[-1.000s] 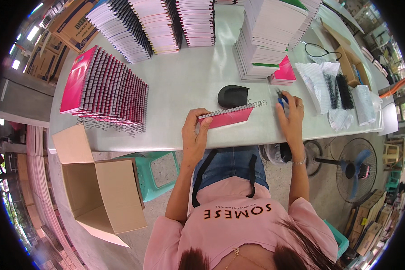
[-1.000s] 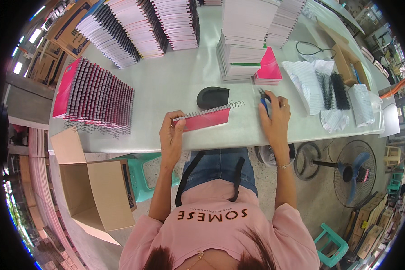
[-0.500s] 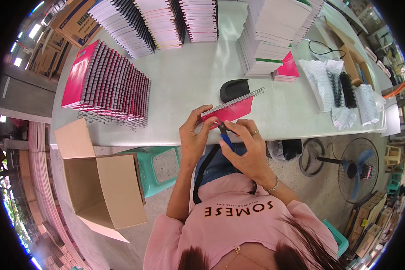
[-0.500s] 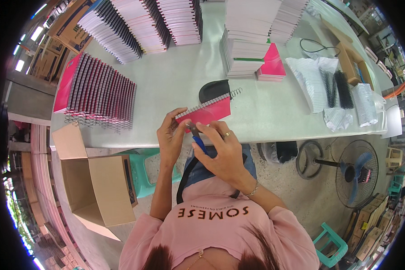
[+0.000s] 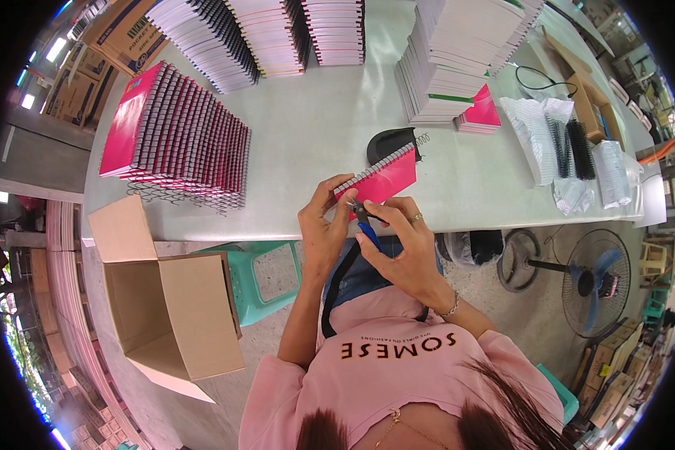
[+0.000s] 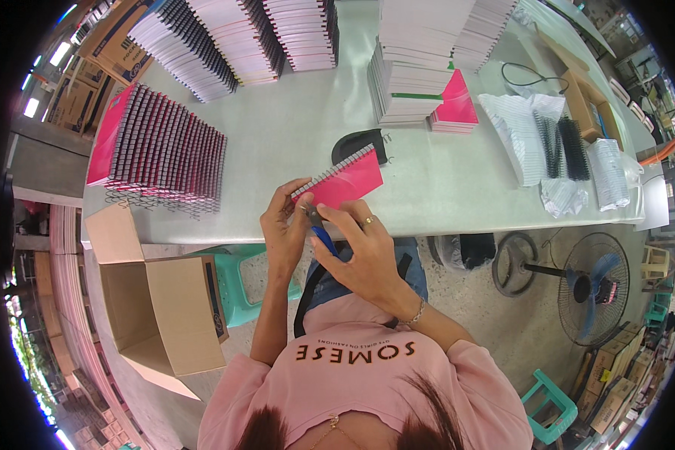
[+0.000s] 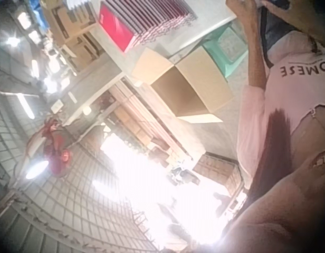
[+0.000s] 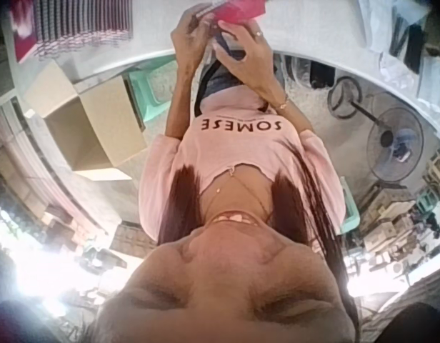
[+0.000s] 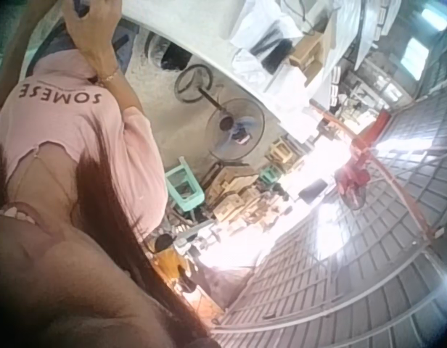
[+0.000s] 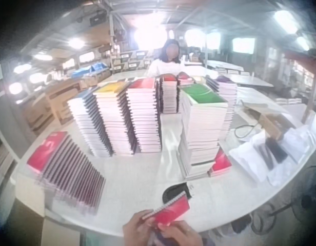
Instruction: The person inserts a spiral binding through the holes of a notebook, trims the excess wire with shears, and stacks the completed notebooks on a table.
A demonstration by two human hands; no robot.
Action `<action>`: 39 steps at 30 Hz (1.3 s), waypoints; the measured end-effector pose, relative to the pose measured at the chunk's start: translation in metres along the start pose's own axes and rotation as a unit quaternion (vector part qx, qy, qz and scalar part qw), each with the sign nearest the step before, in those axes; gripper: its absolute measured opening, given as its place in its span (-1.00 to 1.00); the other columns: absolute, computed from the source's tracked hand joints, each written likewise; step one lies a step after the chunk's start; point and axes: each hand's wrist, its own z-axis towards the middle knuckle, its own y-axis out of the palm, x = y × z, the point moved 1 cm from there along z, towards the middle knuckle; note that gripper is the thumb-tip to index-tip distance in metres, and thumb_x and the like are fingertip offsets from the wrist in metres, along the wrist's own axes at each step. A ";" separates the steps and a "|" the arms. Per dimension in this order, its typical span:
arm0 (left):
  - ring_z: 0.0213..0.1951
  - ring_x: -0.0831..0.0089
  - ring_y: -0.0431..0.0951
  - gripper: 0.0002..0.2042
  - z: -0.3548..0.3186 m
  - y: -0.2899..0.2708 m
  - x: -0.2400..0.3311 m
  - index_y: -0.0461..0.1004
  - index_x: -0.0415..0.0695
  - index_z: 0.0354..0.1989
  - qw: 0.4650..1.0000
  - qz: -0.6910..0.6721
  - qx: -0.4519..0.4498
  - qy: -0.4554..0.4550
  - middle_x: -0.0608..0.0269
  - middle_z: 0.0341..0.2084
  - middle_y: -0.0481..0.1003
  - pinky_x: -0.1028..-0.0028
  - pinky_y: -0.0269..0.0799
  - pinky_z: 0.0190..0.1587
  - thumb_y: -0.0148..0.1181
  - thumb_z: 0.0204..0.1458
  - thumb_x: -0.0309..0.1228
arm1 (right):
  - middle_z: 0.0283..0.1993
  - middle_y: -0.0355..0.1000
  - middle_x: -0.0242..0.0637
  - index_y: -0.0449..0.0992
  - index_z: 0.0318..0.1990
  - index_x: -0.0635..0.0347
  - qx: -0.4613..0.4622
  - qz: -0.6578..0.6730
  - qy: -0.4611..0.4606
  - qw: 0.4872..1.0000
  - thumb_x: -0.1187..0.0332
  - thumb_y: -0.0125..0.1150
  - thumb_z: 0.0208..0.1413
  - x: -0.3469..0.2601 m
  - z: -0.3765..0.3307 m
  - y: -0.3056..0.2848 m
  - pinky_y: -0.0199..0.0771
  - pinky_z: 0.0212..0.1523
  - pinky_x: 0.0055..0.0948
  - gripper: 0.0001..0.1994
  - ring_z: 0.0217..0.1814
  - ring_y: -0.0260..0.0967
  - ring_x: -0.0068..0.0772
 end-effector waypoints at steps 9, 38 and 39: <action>-0.15 0.55 0.58 -0.71 -0.003 0.000 0.009 0.51 -0.29 0.05 0.998 -0.018 -0.025 -0.048 0.15 -0.23 0.62 0.55 0.48 -0.08 0.06 0.17 -0.65 | -0.14 0.42 -0.20 0.52 0.06 0.17 -0.008 -0.006 0.001 1.000 0.43 0.40 -0.05 0.003 0.000 0.003 0.48 -0.24 -0.29 -0.55 -0.21 0.46 -0.16; -0.31 0.36 0.65 -0.72 -0.013 -0.012 0.050 0.57 -0.14 0.05 0.983 0.163 0.053 0.066 0.00 -0.23 0.61 0.46 0.53 -0.23 0.22 0.15 -0.50 | -0.18 0.43 -0.25 0.38 0.01 0.27 -0.216 0.358 0.255 0.872 0.35 0.14 0.29 0.021 0.020 -0.040 0.50 -0.11 -0.44 -0.76 -0.16 0.48 -0.42; -0.36 0.54 0.60 -0.70 -0.006 -0.015 0.071 0.59 -0.11 0.05 0.987 0.149 0.063 -0.011 0.08 -0.31 0.62 0.53 0.51 -0.26 0.29 0.12 -0.46 | -0.17 0.41 -0.24 0.39 -0.01 0.28 -0.195 0.217 0.237 0.927 0.39 0.18 0.25 0.031 0.026 -0.056 0.47 -0.10 -0.42 -0.77 -0.15 0.45 -0.40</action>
